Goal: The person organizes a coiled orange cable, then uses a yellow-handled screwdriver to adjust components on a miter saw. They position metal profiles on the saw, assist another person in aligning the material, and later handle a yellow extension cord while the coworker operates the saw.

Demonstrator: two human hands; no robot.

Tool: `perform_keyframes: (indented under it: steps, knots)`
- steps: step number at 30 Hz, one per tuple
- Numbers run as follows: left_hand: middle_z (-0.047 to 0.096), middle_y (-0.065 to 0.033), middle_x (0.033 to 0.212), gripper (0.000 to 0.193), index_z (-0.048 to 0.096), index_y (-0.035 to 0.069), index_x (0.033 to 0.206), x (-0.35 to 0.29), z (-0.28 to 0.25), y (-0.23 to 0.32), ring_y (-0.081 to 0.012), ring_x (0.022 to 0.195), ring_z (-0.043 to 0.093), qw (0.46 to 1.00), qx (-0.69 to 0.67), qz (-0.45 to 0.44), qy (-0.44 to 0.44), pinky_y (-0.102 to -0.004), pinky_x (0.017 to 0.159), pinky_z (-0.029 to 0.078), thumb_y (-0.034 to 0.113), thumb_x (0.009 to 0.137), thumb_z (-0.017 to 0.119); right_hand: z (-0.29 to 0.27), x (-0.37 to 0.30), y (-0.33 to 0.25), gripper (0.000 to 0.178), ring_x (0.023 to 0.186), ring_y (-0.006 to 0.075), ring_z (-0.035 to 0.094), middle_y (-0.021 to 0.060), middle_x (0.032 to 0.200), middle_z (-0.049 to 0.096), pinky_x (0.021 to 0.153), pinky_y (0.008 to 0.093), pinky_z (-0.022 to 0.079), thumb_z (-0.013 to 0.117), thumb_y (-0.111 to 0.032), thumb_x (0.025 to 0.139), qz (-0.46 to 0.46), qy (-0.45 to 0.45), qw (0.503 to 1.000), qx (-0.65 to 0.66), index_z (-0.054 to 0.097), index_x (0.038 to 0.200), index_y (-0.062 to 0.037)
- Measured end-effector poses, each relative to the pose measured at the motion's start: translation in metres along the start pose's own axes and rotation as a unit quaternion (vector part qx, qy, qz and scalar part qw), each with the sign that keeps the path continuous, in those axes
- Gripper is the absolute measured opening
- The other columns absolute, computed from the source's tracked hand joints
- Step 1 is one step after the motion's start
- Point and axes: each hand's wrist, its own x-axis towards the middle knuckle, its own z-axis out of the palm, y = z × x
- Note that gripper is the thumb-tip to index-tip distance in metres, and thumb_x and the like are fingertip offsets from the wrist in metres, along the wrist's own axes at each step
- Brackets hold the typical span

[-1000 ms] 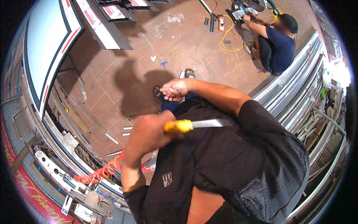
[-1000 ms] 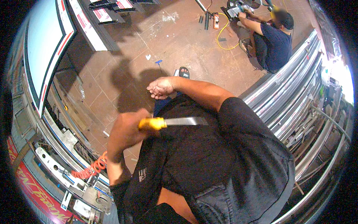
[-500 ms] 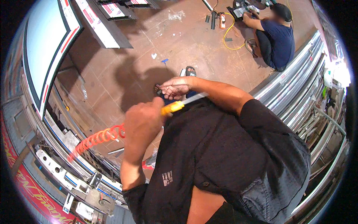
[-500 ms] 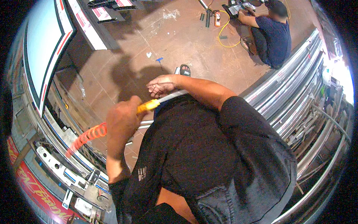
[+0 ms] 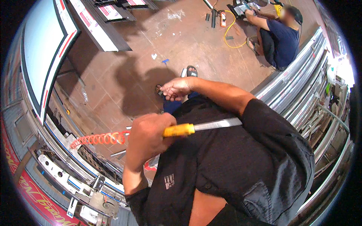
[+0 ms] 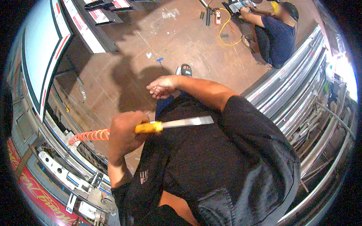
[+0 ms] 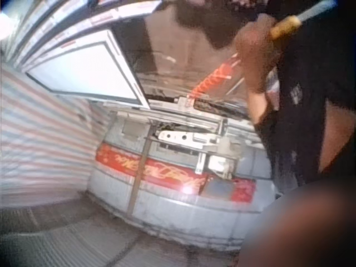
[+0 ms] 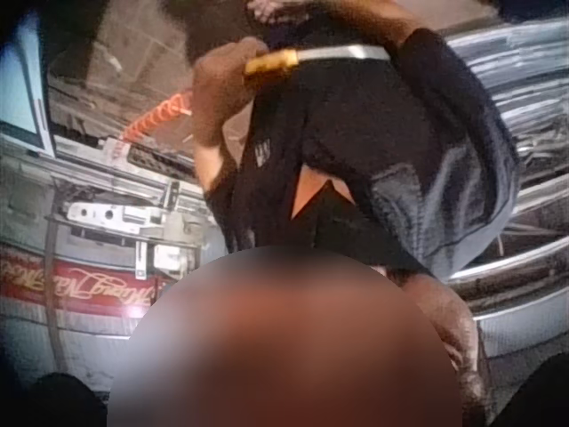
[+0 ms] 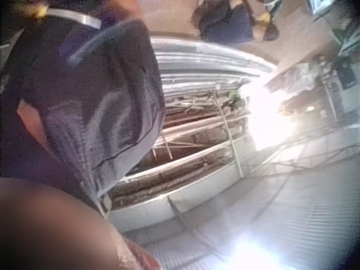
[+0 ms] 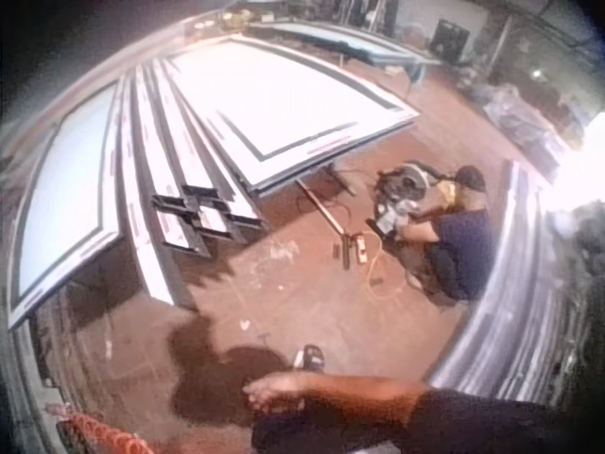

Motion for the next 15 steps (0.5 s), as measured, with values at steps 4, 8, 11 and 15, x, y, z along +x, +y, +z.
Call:
perform_keyframes:
  steps: [4, 8, 11, 15]
  knots:
    - [0.065, -0.0109, 0.075, 0.030, 0.063, 0.013, 0.090, -0.008, -0.002, -0.002, -0.0329, 0.070, 0.066, 0.991, 0.117, -0.051, -0.038, -0.0442, 0.063, 0.049, 0.030, 0.077, 0.084, 0.001, 0.004, 0.004, 0.035, 0.078, 0.0172, 0.063, 0.0021, 0.088, 0.069, 0.065, 0.0350, 0.045, 0.063, -0.051, 0.097, -0.003, -0.005, 1.000, 0.003, 0.062, 0.096, -0.0162]
    - [0.068, -0.0127, 0.076, 0.038, 0.060, 0.012, 0.093, -0.016, 0.003, -0.014, -0.0340, 0.072, 0.068, 0.994, 0.086, -0.065, -0.005, -0.0463, 0.061, 0.049, 0.039, 0.078, 0.083, 0.004, 0.001, 0.003, 0.034, 0.078, 0.0160, 0.063, -0.0006, 0.090, 0.070, 0.068, 0.0344, 0.046, 0.062, -0.053, 0.097, -0.002, -0.012, 1.000, 0.009, 0.062, 0.096, -0.0186]
    - [0.067, -0.0144, 0.075, 0.040, 0.061, 0.011, 0.094, -0.028, 0.009, -0.035, -0.0367, 0.070, 0.067, 0.962, 0.206, -0.172, -0.042, -0.0476, 0.060, 0.049, 0.042, 0.080, 0.081, 0.011, -0.011, 0.007, 0.038, 0.079, 0.0144, 0.063, -0.0011, 0.091, 0.070, 0.067, 0.0352, 0.048, 0.058, -0.056, 0.099, -0.040, -0.050, 0.998, 0.014, 0.063, 0.099, -0.0185]
    - [0.068, -0.0168, 0.072, 0.036, 0.058, 0.009, 0.092, -0.045, 0.008, -0.063, -0.0383, 0.070, 0.068, 0.909, 0.300, -0.282, -0.065, -0.0485, 0.060, 0.050, 0.035, 0.081, 0.081, 0.024, -0.029, 0.012, 0.043, 0.069, 0.0150, 0.063, 0.0005, 0.092, 0.070, 0.057, 0.0298, 0.048, 0.053, -0.061, 0.100, -0.061, -0.119, 0.988, 0.076, 0.062, 0.095, -0.0189]
